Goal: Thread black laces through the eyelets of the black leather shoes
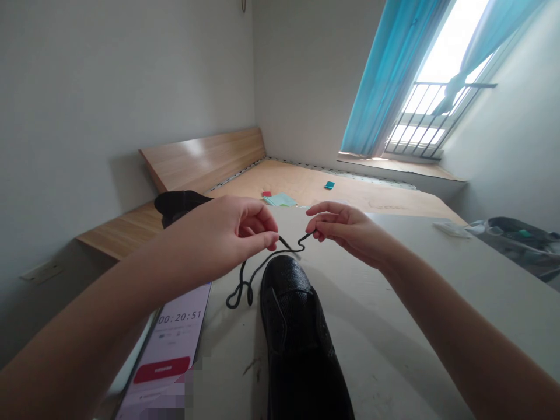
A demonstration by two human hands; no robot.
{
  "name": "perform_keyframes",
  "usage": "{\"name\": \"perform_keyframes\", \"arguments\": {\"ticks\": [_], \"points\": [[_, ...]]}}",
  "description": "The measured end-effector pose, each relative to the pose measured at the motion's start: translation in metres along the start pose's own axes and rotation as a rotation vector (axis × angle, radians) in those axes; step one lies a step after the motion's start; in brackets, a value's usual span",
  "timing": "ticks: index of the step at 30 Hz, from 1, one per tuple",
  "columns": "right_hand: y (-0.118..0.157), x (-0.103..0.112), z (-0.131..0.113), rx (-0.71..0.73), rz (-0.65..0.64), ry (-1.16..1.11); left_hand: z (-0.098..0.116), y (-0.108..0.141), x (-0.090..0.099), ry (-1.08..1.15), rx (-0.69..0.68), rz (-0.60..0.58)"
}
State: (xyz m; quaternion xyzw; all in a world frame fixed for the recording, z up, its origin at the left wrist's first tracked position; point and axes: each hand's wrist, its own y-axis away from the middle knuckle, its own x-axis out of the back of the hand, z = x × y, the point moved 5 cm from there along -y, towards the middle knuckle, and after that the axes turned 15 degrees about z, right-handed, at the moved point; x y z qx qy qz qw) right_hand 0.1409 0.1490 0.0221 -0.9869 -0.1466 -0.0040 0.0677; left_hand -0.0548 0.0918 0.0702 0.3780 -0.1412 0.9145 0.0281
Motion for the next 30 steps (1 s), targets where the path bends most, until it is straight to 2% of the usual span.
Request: {"name": "perform_keyframes", "arguments": {"ticks": [5, 10, 13, 17, 24, 30], "points": [[0.007, -0.01, 0.002, -0.12, -0.17, -0.027, 0.001, 0.004, -0.004, -0.012, -0.02, -0.034], [0.006, -0.02, 0.018, -0.148, -0.233, 0.046, 0.001, 0.006, -0.01, -0.179, -0.077, -0.133], [0.005, -0.027, 0.031, -0.138, -0.247, 0.12, 0.001, 0.007, -0.015, -0.26, -0.123, -0.183], [0.005, -0.034, 0.042, -0.1, -0.244, 0.23, -0.006, 0.011, -0.026, -0.39, -0.093, -0.286], [0.006, -0.037, 0.038, 0.005, -0.227, 0.389, -0.01, 0.015, -0.04, -0.478, -0.072, -0.301], [0.006, -0.04, 0.039, 0.096, -0.208, 0.4, -0.01, 0.018, -0.042, -0.417, -0.086, -0.407]]}}
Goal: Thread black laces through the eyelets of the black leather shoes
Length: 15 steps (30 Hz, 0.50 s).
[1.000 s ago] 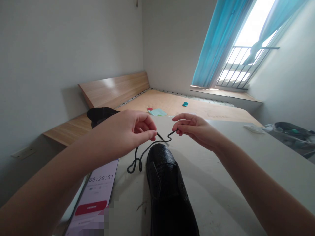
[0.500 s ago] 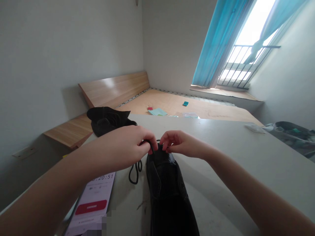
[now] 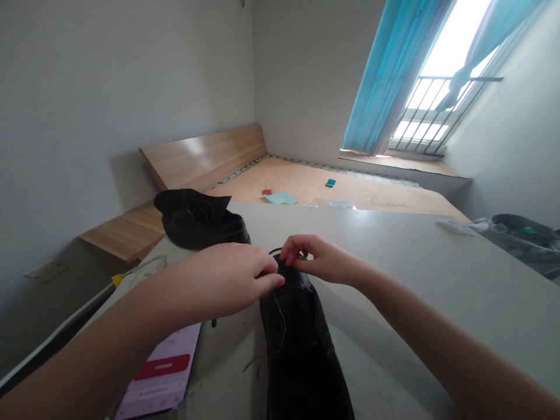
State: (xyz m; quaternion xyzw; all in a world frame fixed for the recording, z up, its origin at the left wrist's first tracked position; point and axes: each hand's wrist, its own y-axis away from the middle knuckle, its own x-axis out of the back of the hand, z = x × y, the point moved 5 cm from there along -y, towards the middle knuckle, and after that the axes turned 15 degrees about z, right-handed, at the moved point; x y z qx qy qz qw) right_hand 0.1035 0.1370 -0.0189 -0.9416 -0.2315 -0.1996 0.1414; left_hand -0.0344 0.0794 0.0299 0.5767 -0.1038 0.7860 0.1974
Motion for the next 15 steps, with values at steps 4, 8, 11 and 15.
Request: {"name": "perform_keyframes", "arguments": {"ticks": [4, 8, 11, 15], "points": [[-0.002, -0.002, 0.006, 0.023, 0.012, -0.065, -0.004, 0.0, 0.0, 0.013, 0.001, -0.007], [-0.004, -0.002, 0.017, -0.034, 0.018, -0.163, -0.008, 0.001, -0.002, 0.005, 0.009, -0.01], [-0.003, -0.003, 0.026, -0.126, 0.011, -0.24, -0.011, 0.002, -0.006, -0.013, 0.005, -0.038], [-0.002, -0.003, 0.034, -0.219, 0.025, -0.324, -0.014, 0.003, -0.008, -0.051, 0.006, -0.065]]}}
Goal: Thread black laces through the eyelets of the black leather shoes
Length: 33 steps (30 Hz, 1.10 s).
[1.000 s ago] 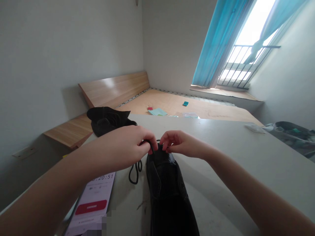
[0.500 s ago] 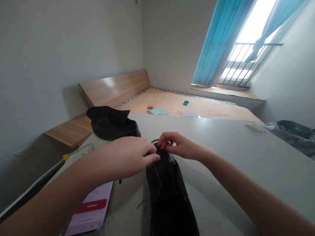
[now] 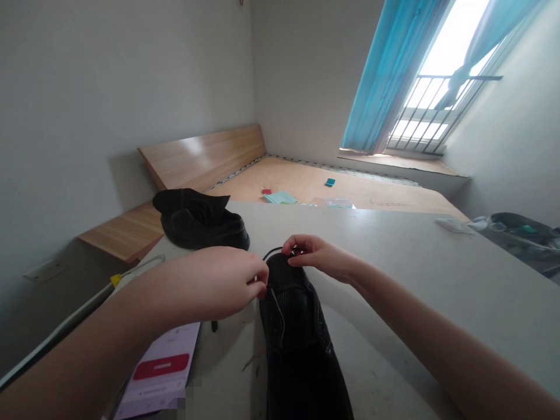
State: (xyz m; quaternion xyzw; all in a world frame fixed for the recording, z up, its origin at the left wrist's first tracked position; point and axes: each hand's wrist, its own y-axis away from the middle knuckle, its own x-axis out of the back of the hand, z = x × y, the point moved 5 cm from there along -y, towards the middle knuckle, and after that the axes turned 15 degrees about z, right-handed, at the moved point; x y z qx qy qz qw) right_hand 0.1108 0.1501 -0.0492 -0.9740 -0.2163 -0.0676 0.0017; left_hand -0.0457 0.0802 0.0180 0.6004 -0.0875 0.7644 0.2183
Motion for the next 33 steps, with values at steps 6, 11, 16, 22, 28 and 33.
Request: {"name": "perform_keyframes", "arguments": {"ticks": [6, 11, 16, 22, 28, 33], "points": [[-0.005, 0.01, 0.004, -0.072, 0.08, -0.122, -0.006, 0.002, 0.001, -0.086, 0.035, -0.006], [0.0, 0.017, -0.014, -0.085, 0.073, -0.176, -0.003, 0.004, 0.0, -0.1, 0.016, -0.019], [0.007, 0.013, -0.031, -0.053, 0.064, -0.125, 0.0, 0.005, 0.002, -0.112, 0.006, -0.036], [0.006, 0.006, -0.029, -0.001, 0.082, -0.047, 0.003, 0.006, 0.003, -0.129, -0.002, -0.042], [0.006, 0.003, -0.028, 0.029, 0.109, -0.017, 0.01, 0.007, 0.003, -0.132, -0.004, -0.036], [0.006, 0.002, -0.03, 0.069, 0.155, 0.044, 0.012, 0.002, 0.001, -0.117, 0.002, -0.004]]}}
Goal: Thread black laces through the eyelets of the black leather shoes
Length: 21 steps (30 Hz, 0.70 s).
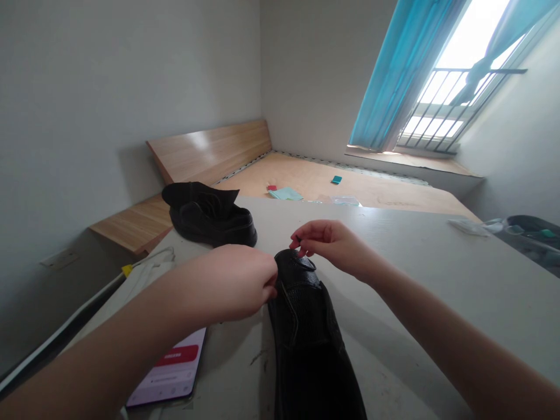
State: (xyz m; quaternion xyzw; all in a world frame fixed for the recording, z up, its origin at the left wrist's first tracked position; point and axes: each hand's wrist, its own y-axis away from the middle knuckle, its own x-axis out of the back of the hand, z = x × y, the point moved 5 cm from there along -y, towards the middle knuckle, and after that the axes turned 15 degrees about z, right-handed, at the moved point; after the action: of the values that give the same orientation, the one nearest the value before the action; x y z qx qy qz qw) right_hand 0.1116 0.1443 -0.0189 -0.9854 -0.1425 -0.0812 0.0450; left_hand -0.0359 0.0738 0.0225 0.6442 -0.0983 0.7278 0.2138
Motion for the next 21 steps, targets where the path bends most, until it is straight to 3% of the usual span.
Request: {"name": "perform_keyframes", "arguments": {"ticks": [6, 12, 18, 21], "points": [[0.0, 0.004, -0.008, 0.039, 0.016, 0.055, -0.003, -0.001, 0.003, -0.016, 0.015, 0.045], [0.015, 0.011, -0.033, -0.023, -0.14, 0.033, 0.003, 0.005, -0.003, 0.028, -0.033, -0.032], [0.033, 0.026, -0.044, 0.089, -0.06, 0.55, 0.014, 0.007, -0.003, -0.007, -0.078, -0.007], [0.049, 0.027, -0.043, 0.161, -0.05, 0.897, 0.017, 0.005, -0.002, -0.009, 0.002, 0.04]]}}
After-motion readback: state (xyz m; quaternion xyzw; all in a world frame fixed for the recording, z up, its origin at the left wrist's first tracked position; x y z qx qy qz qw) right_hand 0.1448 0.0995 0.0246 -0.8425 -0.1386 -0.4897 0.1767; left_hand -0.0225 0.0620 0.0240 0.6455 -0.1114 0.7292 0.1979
